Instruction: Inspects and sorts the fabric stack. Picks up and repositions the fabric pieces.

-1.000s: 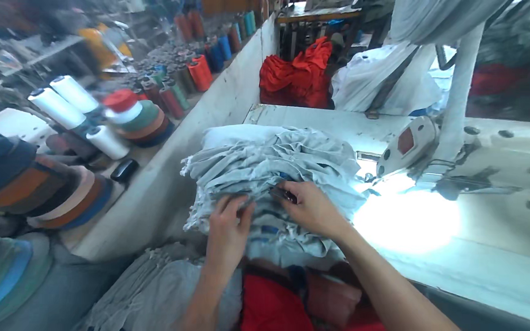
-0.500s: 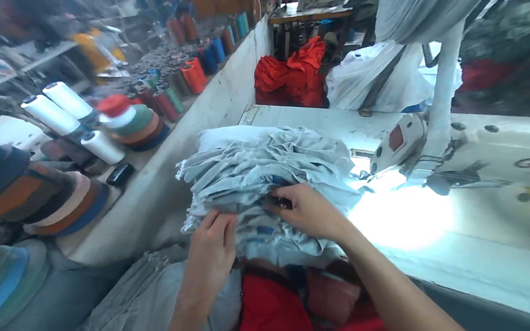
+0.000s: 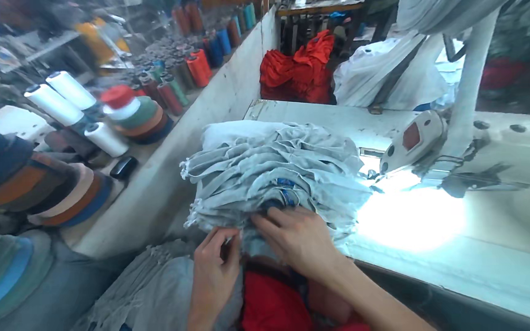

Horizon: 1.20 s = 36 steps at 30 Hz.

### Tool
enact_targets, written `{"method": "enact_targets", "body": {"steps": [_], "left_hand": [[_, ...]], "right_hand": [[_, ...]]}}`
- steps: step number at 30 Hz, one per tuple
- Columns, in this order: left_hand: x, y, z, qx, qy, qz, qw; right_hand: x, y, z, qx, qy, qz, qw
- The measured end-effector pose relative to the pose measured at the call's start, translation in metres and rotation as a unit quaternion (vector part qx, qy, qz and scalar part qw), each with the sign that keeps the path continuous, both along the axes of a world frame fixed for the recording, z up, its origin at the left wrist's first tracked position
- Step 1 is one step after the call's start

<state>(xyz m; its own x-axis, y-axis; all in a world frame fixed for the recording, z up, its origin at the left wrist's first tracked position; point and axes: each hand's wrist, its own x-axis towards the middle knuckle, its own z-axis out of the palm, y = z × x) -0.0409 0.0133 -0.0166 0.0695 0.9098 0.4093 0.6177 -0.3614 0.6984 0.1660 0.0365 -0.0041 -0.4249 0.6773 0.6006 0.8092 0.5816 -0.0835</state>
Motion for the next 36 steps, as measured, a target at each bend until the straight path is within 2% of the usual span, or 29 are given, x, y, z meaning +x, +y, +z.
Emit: {"method": "enact_targets", "body": {"steps": [5, 9, 14, 17, 20, 27, 31, 36], "left_hand": [[0.002, 0.001, 0.002, -0.007, -0.007, -0.018, 1.000], [0.002, 0.003, 0.002, -0.001, -0.006, 0.001, 1.000], [0.027, 0.021, 0.008, 0.096, 0.052, 0.035, 0.993], [0.045, 0.035, 0.009, 0.117, 0.103, 0.035, 0.987], [0.051, 0.041, 0.011, 0.105, 0.144, 0.044, 0.983], [0.025, 0.022, 0.022, 0.098, 0.173, 0.029, 0.980], [0.019, 0.015, 0.023, 0.074, 0.139, 0.003, 0.988], [0.020, 0.013, 0.021, 0.050, 0.121, -0.008, 0.991]], "right_hand": [[-0.013, 0.007, -0.009, -0.009, 0.008, 0.038, 0.999], [-0.001, -0.005, -0.011, -0.038, 0.015, -0.008, 0.999], [0.015, -0.023, -0.012, -0.059, 0.034, -0.048, 0.997], [0.019, -0.027, -0.011, -0.064, 0.049, -0.052, 0.995], [0.022, -0.028, -0.009, -0.066, 0.059, -0.059, 0.994], [0.021, -0.020, -0.003, -0.043, 0.054, -0.074, 0.995], [0.008, -0.011, -0.002, -0.006, 0.041, -0.067, 0.997], [0.000, 0.000, -0.003, -0.007, 0.027, -0.040, 0.999]]}}
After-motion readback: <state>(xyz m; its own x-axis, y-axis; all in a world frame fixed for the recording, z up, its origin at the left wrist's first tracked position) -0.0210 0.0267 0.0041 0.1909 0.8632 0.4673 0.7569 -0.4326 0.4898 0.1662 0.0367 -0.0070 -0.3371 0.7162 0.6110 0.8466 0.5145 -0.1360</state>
